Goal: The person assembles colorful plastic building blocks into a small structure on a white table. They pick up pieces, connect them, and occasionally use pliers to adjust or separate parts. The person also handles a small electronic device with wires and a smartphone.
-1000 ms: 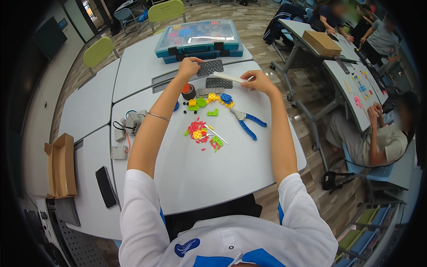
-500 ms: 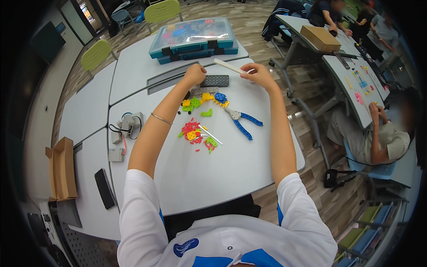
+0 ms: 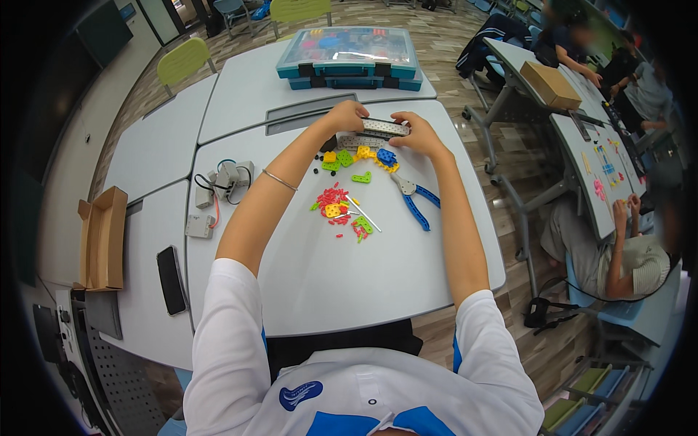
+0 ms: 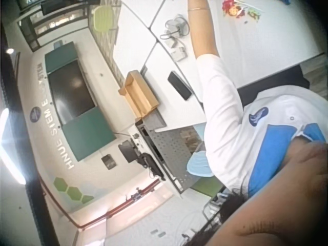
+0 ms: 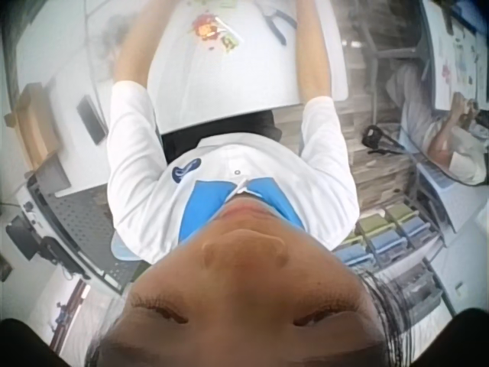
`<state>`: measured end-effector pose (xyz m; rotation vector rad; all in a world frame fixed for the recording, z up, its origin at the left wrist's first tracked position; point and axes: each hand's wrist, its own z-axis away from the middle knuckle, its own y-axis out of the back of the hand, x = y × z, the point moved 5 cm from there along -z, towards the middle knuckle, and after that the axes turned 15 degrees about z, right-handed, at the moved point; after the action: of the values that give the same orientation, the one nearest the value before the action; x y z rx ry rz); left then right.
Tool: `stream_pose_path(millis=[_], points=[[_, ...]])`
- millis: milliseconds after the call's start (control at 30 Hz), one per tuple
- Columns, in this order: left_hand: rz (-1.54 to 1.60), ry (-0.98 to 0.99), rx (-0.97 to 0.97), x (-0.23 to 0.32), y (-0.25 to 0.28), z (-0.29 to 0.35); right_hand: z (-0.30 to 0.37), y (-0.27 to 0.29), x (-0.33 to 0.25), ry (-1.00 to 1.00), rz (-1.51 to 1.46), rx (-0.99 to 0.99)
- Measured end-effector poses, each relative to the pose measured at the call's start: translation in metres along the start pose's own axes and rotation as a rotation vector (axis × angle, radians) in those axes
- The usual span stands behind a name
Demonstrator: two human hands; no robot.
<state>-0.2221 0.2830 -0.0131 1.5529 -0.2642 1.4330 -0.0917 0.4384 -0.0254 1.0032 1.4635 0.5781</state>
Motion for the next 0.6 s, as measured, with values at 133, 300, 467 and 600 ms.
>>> stream_pose_path(millis=[133, 300, 467, 600], points=[[-0.228, -0.094, -0.035, 0.002, 0.0, 0.004, 0.0, -0.004, -0.009, 0.026, 0.089, -0.013], [-0.385, -0.111, -0.064, 0.013, -0.006, 0.021, 0.003, -0.004, -0.005, 0.03, 0.167, -0.011], [-0.506, -0.135, -0.054, 0.014, -0.001, 0.032, 0.003, -0.002, -0.015, 0.011, 0.201, -0.007], [-0.536, -0.085, -0.038, 0.008, 0.009, 0.038, 0.004, 0.012, -0.033, -0.036, 0.357, -0.001]])
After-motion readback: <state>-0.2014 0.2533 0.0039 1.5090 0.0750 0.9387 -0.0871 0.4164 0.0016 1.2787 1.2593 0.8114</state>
